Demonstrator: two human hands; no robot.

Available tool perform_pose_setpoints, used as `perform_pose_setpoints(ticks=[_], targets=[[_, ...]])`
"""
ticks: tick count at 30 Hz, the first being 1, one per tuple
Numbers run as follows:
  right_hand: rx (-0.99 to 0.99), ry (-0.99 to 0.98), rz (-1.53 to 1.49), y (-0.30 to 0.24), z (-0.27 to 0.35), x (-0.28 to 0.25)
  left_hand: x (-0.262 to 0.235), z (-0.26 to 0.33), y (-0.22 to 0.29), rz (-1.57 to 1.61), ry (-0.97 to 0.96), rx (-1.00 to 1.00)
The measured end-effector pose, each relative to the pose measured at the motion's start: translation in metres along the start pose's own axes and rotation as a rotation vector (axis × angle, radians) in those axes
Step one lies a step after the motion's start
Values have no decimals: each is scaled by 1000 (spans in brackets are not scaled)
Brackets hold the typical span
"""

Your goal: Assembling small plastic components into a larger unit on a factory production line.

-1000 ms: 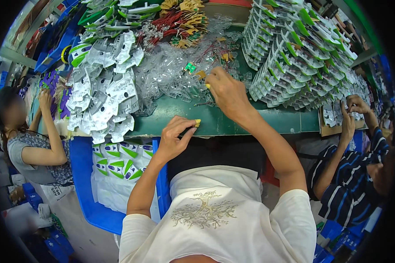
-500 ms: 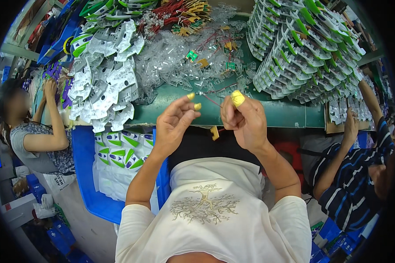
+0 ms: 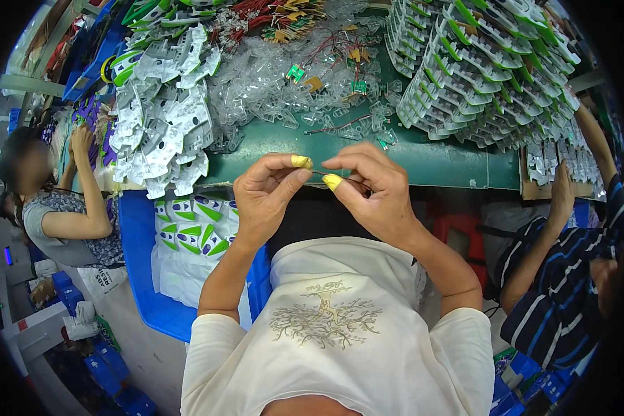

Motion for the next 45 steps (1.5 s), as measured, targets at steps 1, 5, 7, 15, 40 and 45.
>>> perform_pose_setpoints(ticks=[1, 5, 7, 15, 40, 45], targets=[[-5, -40, 67, -1, 0, 3, 0, 1, 3, -69, 29, 46], [-95, -58, 159, 2, -2, 9, 3, 2, 17, -366, 36, 298], [-40, -94, 200, 0, -4, 10, 3, 4, 21, -423, 57, 299], [-147, -138, 390, -8, -4, 17, -2, 7, -8, -207, -13, 50], [221, -221, 53, 32, -10, 21, -126, -98, 60, -1239, 472, 362], [238, -167, 99, 44, -7, -2, -78, -72, 87, -1300, 354, 463]])
Point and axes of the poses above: each hand's wrist, its own z-axis away from the middle knuckle, its own x-axis out of the palm, y = z × x, the point moved 5 cm from there along -z, towards the middle knuckle, and after that the axes turned 4 degrees about -x, right-handed, at the moved point
